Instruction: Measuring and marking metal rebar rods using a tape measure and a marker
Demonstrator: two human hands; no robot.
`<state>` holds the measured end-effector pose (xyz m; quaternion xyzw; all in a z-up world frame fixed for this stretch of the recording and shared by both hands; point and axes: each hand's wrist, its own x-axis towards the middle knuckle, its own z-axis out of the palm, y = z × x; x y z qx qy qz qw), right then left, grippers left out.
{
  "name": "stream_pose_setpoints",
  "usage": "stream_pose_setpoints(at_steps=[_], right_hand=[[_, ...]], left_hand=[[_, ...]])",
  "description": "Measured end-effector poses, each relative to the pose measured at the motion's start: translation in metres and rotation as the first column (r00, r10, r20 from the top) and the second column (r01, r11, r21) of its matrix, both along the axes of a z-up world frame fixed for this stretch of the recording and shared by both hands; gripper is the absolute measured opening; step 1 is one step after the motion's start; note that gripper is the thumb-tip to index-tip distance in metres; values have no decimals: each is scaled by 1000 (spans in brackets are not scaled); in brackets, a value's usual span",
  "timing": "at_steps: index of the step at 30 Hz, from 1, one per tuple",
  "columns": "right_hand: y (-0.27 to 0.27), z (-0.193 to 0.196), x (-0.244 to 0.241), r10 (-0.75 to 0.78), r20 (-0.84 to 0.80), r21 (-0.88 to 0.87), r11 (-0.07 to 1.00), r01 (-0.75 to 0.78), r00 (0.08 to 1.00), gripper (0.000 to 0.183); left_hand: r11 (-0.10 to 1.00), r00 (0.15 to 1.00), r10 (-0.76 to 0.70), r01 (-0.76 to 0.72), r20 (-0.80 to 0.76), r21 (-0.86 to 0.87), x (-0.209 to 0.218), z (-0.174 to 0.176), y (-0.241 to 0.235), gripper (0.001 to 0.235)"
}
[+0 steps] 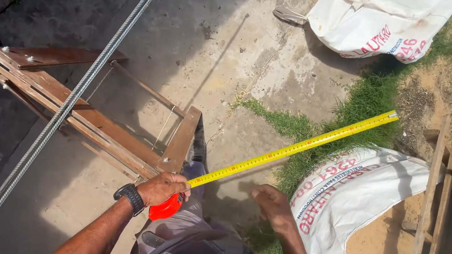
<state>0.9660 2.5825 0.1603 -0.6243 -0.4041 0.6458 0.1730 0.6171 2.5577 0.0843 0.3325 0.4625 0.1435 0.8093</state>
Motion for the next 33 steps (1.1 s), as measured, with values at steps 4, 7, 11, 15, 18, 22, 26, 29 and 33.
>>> stream_pose_setpoints(at_steps=[4,7,11,15,18,22,26,29,33], right_hand=[[35,13,9,-139,46,-50,989,141,989,18],[59,29,2,-66,208,-94,992,87,976,20],[96,41,-4,77,267,-128,991,-44,961,20],[138,39,-5,238,222,-102,970,-220,946,20],[180,57,-27,221,217,-108,974,-201,951,16],[224,36,-13,295,218,-95,955,-281,930,16],[278,27,-4,499,281,-132,866,-482,819,23],[328,23,3,556,246,-169,831,-530,794,22],[417,11,23,588,238,-186,809,-558,773,25]], left_hand=[[999,994,33,-30,-101,32,-13,23,70,32],[990,975,133,-121,-180,75,-34,25,86,36],[929,910,368,-370,-190,27,-53,3,77,33],[849,843,504,-523,-187,-75,-62,-12,58,33],[822,808,533,-565,-250,-76,-60,-6,57,31],[791,781,564,-604,-268,-95,-56,-2,62,35],[677,663,693,-733,-282,-61,-43,-9,80,35],[603,585,753,-797,-301,-39,-32,0,107,34],[455,434,824,-890,-365,-30,-9,14,155,33]])
